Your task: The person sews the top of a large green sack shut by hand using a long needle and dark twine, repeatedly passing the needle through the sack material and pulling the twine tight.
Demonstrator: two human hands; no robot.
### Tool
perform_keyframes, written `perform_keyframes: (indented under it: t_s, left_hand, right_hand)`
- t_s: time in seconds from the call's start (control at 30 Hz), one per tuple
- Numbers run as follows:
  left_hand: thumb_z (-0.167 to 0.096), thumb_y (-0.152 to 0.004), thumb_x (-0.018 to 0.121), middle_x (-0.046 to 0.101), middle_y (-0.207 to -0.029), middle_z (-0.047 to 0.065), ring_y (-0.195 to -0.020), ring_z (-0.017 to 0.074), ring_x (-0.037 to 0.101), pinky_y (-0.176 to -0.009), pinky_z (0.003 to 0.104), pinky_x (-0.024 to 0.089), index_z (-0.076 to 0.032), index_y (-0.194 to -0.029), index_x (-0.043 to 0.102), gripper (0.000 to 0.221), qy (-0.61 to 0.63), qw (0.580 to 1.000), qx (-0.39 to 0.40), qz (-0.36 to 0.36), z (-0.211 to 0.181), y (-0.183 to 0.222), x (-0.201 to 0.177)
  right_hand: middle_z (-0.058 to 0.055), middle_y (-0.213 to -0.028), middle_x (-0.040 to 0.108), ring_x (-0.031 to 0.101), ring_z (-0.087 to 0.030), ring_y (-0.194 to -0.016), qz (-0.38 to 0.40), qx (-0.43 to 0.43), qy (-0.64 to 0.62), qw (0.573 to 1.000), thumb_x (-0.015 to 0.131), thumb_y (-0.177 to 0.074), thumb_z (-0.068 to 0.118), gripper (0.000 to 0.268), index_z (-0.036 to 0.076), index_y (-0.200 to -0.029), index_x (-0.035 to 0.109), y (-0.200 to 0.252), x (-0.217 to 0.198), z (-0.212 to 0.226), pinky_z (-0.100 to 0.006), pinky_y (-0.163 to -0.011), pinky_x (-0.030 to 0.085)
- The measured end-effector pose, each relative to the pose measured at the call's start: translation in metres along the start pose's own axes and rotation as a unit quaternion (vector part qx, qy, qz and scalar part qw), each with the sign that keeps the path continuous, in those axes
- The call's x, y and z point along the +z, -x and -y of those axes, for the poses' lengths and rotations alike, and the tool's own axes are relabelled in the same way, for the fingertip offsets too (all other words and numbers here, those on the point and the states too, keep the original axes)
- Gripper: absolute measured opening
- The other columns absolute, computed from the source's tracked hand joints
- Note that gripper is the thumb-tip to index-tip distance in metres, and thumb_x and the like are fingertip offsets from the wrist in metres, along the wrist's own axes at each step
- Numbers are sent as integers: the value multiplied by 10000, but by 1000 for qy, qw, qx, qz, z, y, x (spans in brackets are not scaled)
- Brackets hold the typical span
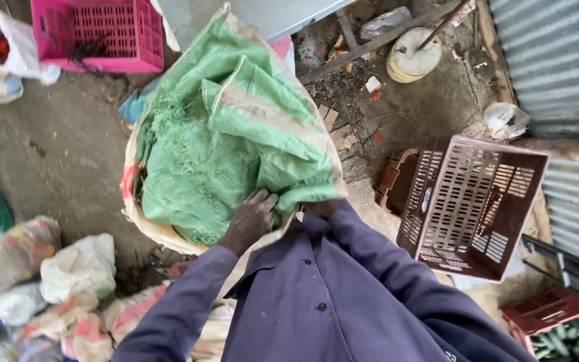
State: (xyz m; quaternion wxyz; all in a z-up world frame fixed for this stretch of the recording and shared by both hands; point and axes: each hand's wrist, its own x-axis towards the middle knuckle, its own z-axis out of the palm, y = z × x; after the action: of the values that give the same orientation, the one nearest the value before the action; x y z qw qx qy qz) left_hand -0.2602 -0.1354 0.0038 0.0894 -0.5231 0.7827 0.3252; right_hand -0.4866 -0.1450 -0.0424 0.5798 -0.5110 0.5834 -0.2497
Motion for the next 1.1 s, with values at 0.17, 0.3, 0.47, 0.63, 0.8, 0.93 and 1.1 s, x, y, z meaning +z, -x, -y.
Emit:
perform_keyframes:
  t_s: [0.17,0.3,0.47,0.63,0.8,0.93,1.1]
  left_hand:
    - [-364,-826,605,702,-922,131,-889,380,727,-733,521,590,-106,-1041,742,363,-17,999,-38,-17,-46,-27,-22]
    - [-503,-703,681,731,-744,141,-762,392,739,-646,526,593,-94,-853,779,447,50,994,-82,-54,-67,-45,3]
    - [-447,-663,690,704,-725,119,-754,366,726,-652,516,579,-115,-829,735,374,46,987,-89,-125,-32,-80,41]
    - [-390,-622,699,677,-705,98,-747,340,714,-659,505,565,-136,-806,690,314,52,979,-73,-184,-9,-88,92]
    - [-333,-814,626,735,-775,171,-816,390,763,-675,542,606,-52,-836,743,305,139,979,-141,-54,-5,-81,71]
    - [-336,-867,593,730,-949,123,-927,373,746,-736,562,598,-147,-1106,685,318,163,971,-121,-128,-18,-69,45]
    - [-195,-876,496,438,-1539,78,-1334,300,446,-963,502,467,-176,-1403,615,540,-56,971,-178,-152,-41,-92,42]
  right_hand:
    - [-148,-592,586,603,-363,-654,76,-106,56,990,553,-934,266,333,61,-695,661,-1,-35,43,-478,-724,474]
    - [-164,-610,653,645,-432,-676,138,-185,111,967,580,-940,274,324,95,-700,704,7,-45,81,-551,-745,496]
    - [-26,-507,649,677,-262,-557,125,-131,122,976,577,-988,319,414,172,-617,685,12,-35,17,-366,-562,545]
    - [-30,-442,575,570,-175,-455,7,-131,124,984,683,-918,285,415,162,-523,650,5,-51,31,-298,-510,477]
    - [-290,-1040,718,719,-343,-861,71,54,-79,993,721,-899,205,464,-131,-1209,638,-25,-22,6,-472,-658,628]
    - [-209,-797,743,740,-292,-606,44,93,-7,995,590,-1009,337,367,20,-954,768,-48,-18,-45,-363,-507,619]
    - [41,-514,615,645,-234,-510,9,-401,464,789,638,-881,268,216,63,-831,682,-34,-31,-47,-392,-467,579]
